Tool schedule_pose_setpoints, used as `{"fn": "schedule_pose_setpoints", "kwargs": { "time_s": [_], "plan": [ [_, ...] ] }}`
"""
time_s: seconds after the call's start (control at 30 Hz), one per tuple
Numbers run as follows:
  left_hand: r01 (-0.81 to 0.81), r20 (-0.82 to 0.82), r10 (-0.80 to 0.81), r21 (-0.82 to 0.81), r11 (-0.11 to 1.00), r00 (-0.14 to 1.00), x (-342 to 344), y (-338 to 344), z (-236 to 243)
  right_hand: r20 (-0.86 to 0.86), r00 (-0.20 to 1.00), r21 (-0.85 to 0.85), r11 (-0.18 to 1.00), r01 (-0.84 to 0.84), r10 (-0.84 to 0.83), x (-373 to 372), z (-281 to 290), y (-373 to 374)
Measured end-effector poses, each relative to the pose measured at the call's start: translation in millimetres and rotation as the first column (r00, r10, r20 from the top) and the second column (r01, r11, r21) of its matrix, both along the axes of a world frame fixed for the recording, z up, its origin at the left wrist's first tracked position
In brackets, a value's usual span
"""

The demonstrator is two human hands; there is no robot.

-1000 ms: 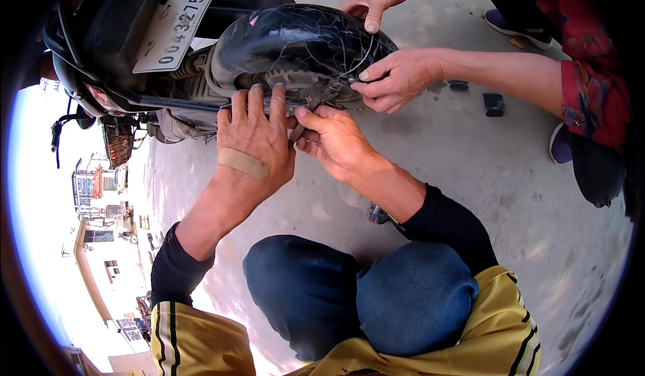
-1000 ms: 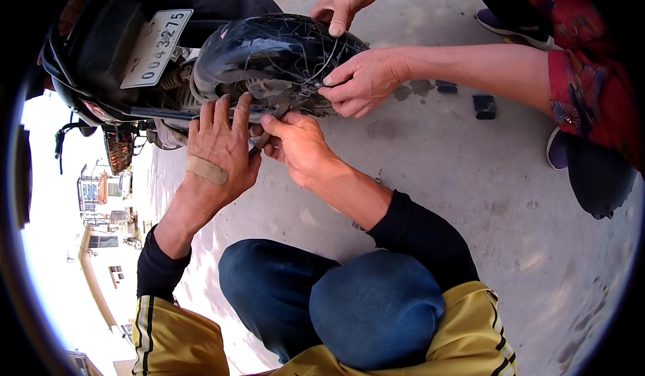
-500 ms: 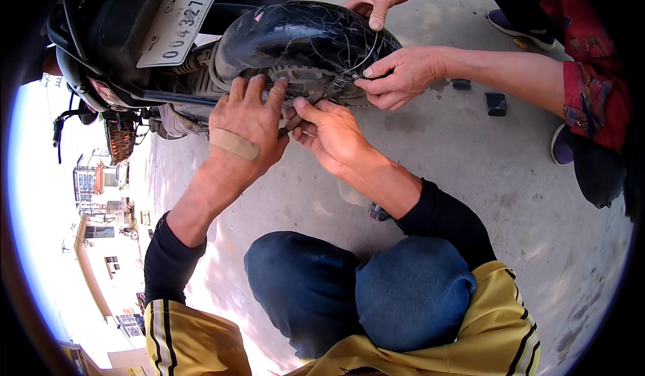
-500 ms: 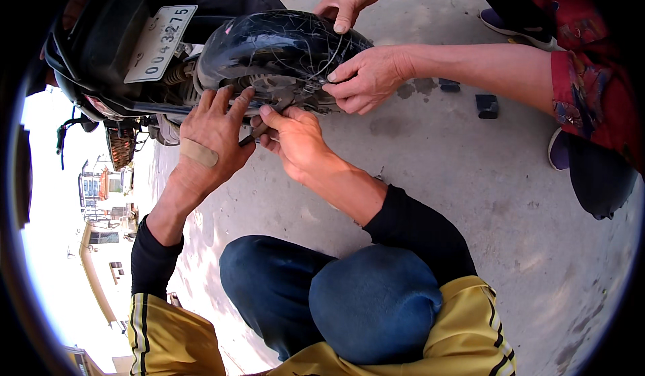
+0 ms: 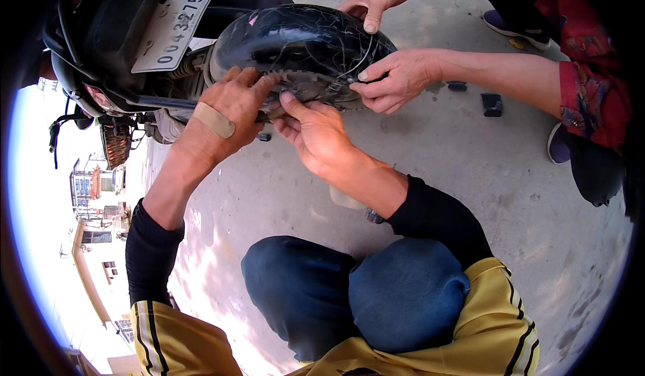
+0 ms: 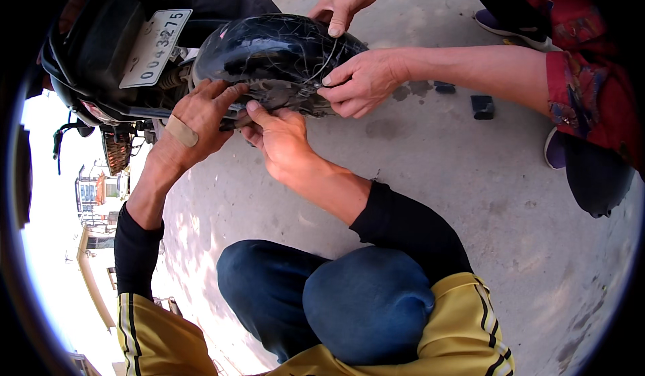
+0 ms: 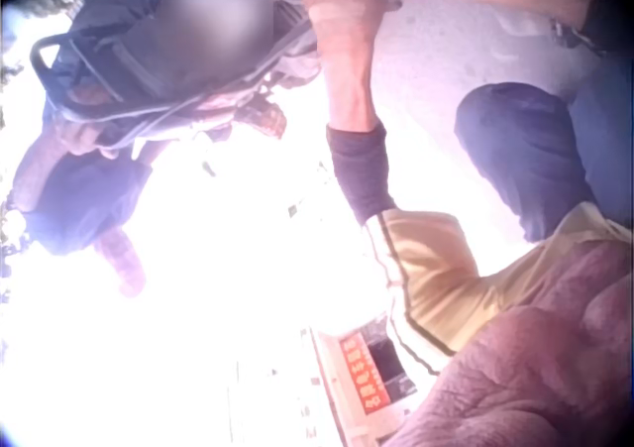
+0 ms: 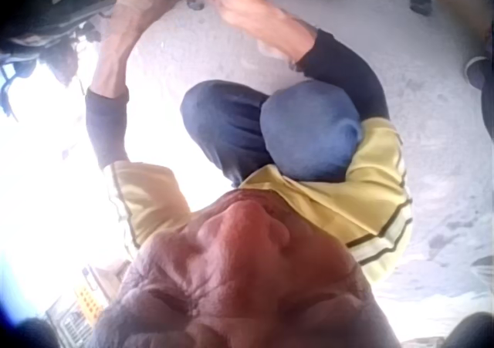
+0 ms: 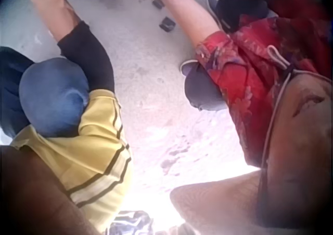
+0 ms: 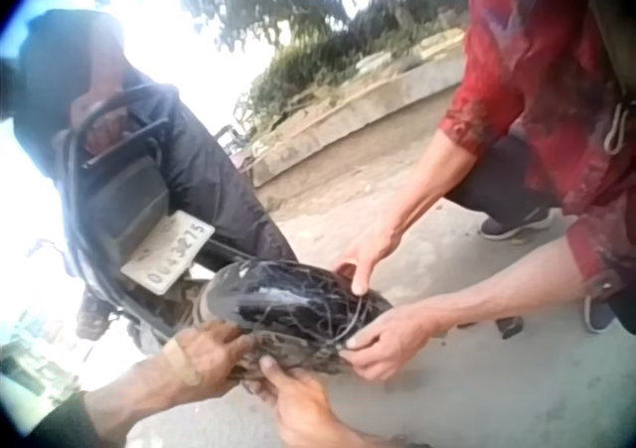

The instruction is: The person uses pliers to cut and remove tangled wires wrapped around the rear wheel of a scooter. Another person assists by holding the wheel steady while the camera wearer manipulates the wires.

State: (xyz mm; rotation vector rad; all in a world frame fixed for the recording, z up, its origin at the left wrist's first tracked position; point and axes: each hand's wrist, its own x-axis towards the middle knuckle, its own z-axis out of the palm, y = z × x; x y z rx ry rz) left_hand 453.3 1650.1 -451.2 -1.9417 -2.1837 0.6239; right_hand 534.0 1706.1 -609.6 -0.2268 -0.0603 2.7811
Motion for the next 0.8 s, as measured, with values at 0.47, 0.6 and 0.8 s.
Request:
{"fn": "schedule_pose_setpoints", "kwargs": {
  "time_s": [0.47, 0.6, 0.8],
  "plan": [
    [0.116, -0.068, -0.124, -0.104, 0.988, 0.990, -17.8, 7.7, 7.3, 0.019, 0.999, -0.030, 0.998, 0.050, -0.050, -7.4, 4.4, -4.4],
    [0.104, -0.081, -0.112, -0.093, 0.990, 0.990, -17.6, 6.6, 5.2, 0.005, 0.999, -0.031, 0.998, 0.051, -0.051, -8.9, 2.6, -3.4],
    [0.011, -0.305, -0.002, 0.029, 1.000, 0.952, 5.9, -29.5, -23.6, -0.045, 0.993, 0.097, 0.990, -0.103, 0.108, 0.7, 12.0, -5.3]
  ]
}}
